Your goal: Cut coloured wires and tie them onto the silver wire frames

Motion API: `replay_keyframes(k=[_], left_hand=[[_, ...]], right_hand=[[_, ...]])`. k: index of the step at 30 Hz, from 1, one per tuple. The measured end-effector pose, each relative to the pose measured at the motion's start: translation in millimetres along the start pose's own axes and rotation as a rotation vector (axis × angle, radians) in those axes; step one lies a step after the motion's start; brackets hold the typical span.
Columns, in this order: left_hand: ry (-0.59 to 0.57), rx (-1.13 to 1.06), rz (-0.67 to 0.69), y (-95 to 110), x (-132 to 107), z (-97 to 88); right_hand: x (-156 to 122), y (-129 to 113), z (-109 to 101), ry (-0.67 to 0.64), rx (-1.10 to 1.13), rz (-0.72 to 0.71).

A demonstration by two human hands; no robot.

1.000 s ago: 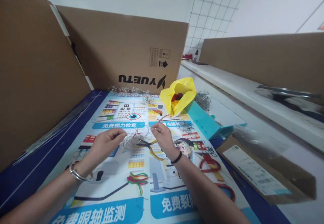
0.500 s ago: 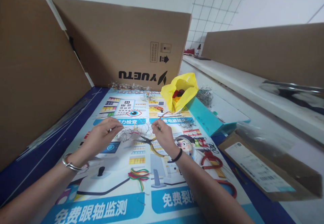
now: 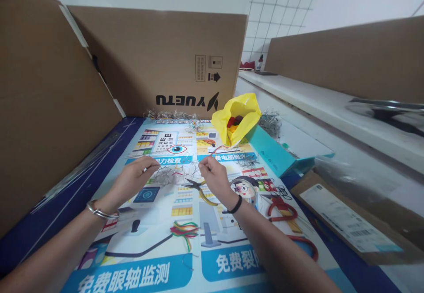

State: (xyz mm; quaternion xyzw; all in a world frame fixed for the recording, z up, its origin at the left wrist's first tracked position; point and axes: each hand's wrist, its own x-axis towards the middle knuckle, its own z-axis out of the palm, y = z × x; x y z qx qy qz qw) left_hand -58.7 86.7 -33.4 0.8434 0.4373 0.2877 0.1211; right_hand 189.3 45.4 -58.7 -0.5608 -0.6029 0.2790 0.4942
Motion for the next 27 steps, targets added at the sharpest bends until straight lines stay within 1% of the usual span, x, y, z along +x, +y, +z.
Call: replay_keyframes(k=[6,14,18,23,27], left_hand=[[-0.03,0.04,-0.03,-3,0,7.9],[-0.027,0.062,-0.032,-6,-2,11.9],[0.017,0.057,-0.028,-3,-3,12.3],[0.084,0.088,-0.008,7,-5,10.4],[0.175,0.088,0.07,16,-9,9.7]], right_hand=[[1,4,2,-0.005,0.032,0.018],[0,2,4,0.0,0.064,0.043],[0,1,4,0.003,0.063,0.057],[1,0,3,-0.003,0.079,0.075],[0,-2,3,-0.011,0.101,0.078]])
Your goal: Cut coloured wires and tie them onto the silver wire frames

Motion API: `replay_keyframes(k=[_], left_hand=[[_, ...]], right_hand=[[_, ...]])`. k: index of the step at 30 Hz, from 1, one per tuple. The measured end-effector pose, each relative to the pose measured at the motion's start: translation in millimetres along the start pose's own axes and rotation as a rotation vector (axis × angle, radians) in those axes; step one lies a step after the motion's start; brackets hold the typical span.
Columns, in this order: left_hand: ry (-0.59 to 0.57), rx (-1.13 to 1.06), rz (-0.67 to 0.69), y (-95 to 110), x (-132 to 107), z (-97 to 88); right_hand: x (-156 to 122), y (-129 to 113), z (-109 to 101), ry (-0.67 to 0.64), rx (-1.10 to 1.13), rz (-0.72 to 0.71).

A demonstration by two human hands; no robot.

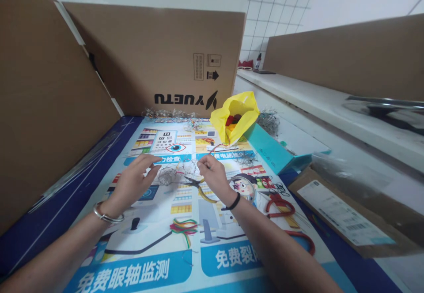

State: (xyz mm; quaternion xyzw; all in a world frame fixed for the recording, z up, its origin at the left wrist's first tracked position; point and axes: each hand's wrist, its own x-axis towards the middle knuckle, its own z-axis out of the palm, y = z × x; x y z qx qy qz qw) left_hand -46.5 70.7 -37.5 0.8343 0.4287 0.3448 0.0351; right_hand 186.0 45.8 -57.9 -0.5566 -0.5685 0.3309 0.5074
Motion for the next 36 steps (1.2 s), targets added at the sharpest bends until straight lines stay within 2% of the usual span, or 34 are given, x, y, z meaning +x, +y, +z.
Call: replay_keyframes(k=[2,11,16,21,25,29,36], left_hand=[[0.022,-0.007,0.047,3,-2,0.6],[-0.037,-0.008,0.116,7,-11,10.9],[-0.141,0.062,0.19,13,-13,16.8],[-0.227,0.173,0.217,17,-14,20.5],[-0.186,0.223,0.171,16,-13,20.9],[-0.202,0.256,0.13,16,-12,20.6],[-0.106,0.042,0.085,14,-5,13.5]], right_hand=[[0,0,0,0.005,0.009,0.003],[0,5,2,0.036,0.001,-0.038],[-3,2,2,0.049,-0.016,-0.087],[-3,-1,1,0.052,-0.026,-0.071],[-3,-1,1,0.028,0.009,-0.043],[-4,-1,2,0.018,0.041,-0.029],[-4,3,2,-0.001,0.09,-0.011]])
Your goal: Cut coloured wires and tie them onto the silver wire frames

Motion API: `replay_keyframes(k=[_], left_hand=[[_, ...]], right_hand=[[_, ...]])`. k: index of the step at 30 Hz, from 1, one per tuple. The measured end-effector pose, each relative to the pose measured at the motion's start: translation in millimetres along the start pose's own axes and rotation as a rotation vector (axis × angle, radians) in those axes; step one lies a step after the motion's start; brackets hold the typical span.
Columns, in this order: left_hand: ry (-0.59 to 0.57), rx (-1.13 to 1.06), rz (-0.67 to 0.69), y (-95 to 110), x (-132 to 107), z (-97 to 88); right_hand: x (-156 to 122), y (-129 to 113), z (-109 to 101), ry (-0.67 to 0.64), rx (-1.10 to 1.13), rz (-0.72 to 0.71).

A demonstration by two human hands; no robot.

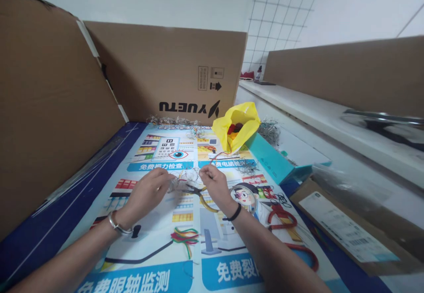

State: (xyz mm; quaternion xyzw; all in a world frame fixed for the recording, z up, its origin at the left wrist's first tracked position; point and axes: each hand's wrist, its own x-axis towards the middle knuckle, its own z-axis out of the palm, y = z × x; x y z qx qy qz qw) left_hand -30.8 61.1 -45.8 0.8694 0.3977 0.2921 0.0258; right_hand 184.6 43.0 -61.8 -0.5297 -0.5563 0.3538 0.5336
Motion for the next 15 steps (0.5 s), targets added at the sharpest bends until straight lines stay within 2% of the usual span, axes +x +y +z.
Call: replay_keyframes(k=[3,7,10,15], left_hand=[[0.04,-0.125,-0.071,-2,12,-8.7],[0.019,-0.186,-0.097,4,30,-16.3],[-0.059,-0.121,-0.023,15,39,-11.2],[-0.162,0.112,0.125,31,47,6.7]], right_hand=[[1,2,-1,-0.006,0.01,-0.003],[2,1,-2,-0.014,-0.003,0.003],[1,-1,-2,-0.023,-0.01,0.004],[1,-2,-3,-0.035,-0.031,0.013]])
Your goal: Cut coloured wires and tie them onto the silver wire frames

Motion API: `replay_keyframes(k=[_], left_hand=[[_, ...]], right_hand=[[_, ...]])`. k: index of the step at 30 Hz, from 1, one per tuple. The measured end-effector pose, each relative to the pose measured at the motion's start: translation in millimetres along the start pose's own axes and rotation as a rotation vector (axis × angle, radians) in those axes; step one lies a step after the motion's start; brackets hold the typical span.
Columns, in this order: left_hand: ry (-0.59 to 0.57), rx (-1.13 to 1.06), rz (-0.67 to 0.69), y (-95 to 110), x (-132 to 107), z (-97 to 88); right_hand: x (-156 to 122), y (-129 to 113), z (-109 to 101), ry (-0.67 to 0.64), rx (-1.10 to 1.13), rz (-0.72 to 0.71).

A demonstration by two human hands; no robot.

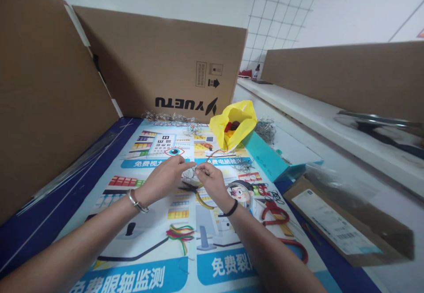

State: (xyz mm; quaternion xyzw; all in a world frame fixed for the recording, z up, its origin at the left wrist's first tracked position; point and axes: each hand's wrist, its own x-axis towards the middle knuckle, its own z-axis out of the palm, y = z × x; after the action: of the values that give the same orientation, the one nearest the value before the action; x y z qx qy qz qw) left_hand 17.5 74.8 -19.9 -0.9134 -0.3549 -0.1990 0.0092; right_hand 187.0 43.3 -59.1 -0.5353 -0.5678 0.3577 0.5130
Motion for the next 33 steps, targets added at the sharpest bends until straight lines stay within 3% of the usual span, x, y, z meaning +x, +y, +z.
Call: replay_keyframes(k=[8,17,33], left_hand=[[-0.009,-0.026,-0.014,-8,-6,-7.5],[-0.131,0.098,0.154,0,-12,-5.5],[-0.085,0.194,0.085,-14,-22,-0.8]], right_hand=[[3,2,-1,-0.007,0.005,-0.01],[4,7,-1,-0.001,0.038,-0.009],[10,-4,-9,0.009,0.275,0.124]])
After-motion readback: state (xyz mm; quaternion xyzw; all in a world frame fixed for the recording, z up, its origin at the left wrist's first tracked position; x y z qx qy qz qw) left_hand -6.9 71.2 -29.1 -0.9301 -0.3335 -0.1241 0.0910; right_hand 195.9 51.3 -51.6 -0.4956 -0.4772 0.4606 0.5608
